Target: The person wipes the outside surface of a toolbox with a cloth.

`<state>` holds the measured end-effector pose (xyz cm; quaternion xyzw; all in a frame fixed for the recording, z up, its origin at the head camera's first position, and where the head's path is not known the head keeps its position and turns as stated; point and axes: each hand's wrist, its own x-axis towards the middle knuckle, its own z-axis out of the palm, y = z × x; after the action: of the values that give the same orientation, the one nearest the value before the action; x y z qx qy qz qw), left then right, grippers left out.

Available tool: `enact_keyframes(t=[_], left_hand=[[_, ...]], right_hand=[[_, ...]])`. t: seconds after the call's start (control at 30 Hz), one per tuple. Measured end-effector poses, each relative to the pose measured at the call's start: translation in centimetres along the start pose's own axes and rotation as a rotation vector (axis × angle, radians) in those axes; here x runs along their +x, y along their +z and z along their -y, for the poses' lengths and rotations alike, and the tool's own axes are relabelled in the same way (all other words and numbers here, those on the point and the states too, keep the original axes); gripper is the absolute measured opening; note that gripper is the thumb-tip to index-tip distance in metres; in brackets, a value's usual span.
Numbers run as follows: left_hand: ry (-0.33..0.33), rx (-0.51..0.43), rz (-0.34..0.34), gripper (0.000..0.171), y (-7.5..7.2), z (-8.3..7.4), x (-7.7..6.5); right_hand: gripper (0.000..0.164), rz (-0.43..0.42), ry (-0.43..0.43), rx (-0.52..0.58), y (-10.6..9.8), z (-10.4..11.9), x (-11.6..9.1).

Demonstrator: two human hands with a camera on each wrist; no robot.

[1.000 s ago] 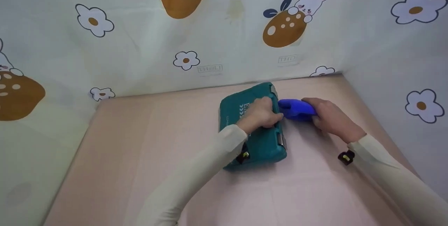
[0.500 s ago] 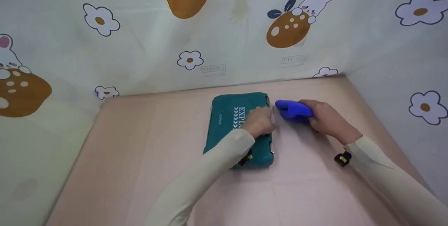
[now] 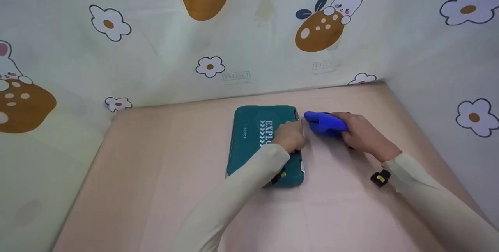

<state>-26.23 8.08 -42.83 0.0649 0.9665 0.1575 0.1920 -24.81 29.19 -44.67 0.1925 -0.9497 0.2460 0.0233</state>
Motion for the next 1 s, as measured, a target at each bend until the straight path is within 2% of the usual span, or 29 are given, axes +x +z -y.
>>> enact_keyframes(t=[0.3,0.47,0.6,0.77,1.0], left_hand=[[-0.025,-0.032,-0.016,0.039,-0.3,0.0,0.1],[-0.011,0.003,-0.017,0.046,-0.4,0.0,0.3],[-0.001,0.022,-0.024,0.046,-0.4,0.1,0.4],[0.005,0.003,-0.044,0.047,-0.5,0.2,0.4],[0.014,-0.013,-0.069,0.036,-0.7,0.6,0.5]], right_hand=[[0.052,0.012,0.004,-0.001,0.2,0.3,0.3],[0.052,0.027,0.017,0.013,0.3,0.6,0.5],[0.052,0.036,0.028,0.018,0.5,0.8,0.6],[0.05,0.0,0.016,0.013,0.8,0.8,0.7],[0.047,-0.04,0.018,0.023,1.1,1.1,0.9]])
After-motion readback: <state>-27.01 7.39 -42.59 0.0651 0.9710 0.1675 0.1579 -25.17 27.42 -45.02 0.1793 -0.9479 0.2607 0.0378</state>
